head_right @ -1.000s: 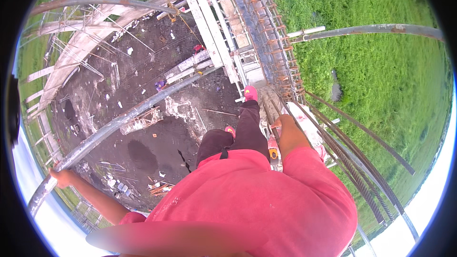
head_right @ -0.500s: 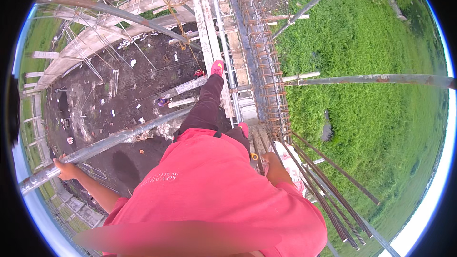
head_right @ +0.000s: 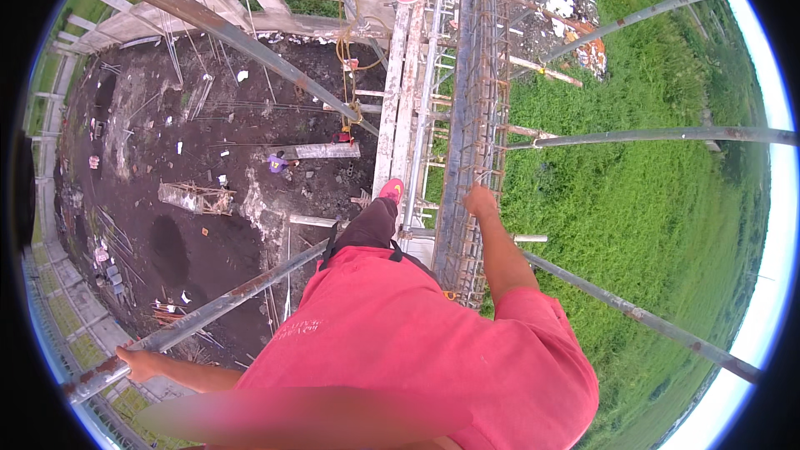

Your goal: The person climbs a metal scaffolding structure and, together with a coworker, lifts and positions a long wooden plank onto the scaffolding frame. They adjust the plank's position to secure it in place.

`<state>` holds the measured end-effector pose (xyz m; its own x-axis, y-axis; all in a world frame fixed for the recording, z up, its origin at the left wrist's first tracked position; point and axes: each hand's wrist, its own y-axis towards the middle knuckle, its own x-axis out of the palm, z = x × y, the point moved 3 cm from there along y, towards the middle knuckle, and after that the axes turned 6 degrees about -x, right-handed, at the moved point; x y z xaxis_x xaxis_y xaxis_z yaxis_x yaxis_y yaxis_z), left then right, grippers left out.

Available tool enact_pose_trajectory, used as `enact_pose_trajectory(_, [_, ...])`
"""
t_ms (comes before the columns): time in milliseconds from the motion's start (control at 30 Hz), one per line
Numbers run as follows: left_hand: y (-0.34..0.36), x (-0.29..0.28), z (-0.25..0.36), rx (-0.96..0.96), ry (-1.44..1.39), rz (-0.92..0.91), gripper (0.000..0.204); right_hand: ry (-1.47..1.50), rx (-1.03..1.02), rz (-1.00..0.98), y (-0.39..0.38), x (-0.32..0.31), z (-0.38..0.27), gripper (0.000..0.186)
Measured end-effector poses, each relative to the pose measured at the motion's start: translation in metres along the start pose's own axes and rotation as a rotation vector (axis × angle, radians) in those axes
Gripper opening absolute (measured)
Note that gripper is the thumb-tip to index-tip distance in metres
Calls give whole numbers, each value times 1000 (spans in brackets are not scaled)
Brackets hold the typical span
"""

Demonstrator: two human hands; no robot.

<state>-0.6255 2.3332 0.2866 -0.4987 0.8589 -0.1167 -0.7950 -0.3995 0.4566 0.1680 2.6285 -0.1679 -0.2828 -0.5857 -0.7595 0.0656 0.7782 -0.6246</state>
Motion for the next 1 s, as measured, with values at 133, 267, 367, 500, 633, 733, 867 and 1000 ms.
enact_pose_trajectory(133, [4, -1, -4, -38, 181, 165, 44, 40, -298, 328, 91, -186, -136, 58])
enact_pose_trajectory(267, [8, -4, -12, -39, 285, 316, 51, 91, -617, 358, 114, -274, -295, 68])
enact_pose_trajectory(367, [4, -4, -15, -49, 395, 356, 69, 142, -875, 227, 109, -309, -424, 82])
enact_pose_trajectory(500, [-3, -3, -12, -81, 507, 400, 78, 327, -1175, 209, 67, -351, -586, 114])
enact_pose_trajectory(633, [-2, -6, -13, -97, 382, 275, 78, 529, -1404, 228, 31, -378, -682, 109])
enact_pose_trajectory(733, [0, -11, -15, -83, 487, 322, 82, 472, -1443, 44, 33, -378, -718, 96])
enact_pose_trajectory(867, [-26, 0, 0, -148, 645, 522, 83, 417, -1423, -26, 54, -374, -733, 80])
enact_pose_trajectory(1000, [-104, 92, 74, -106, 770, 730, 76, 462, -1492, -15, 58, -373, -729, 72])
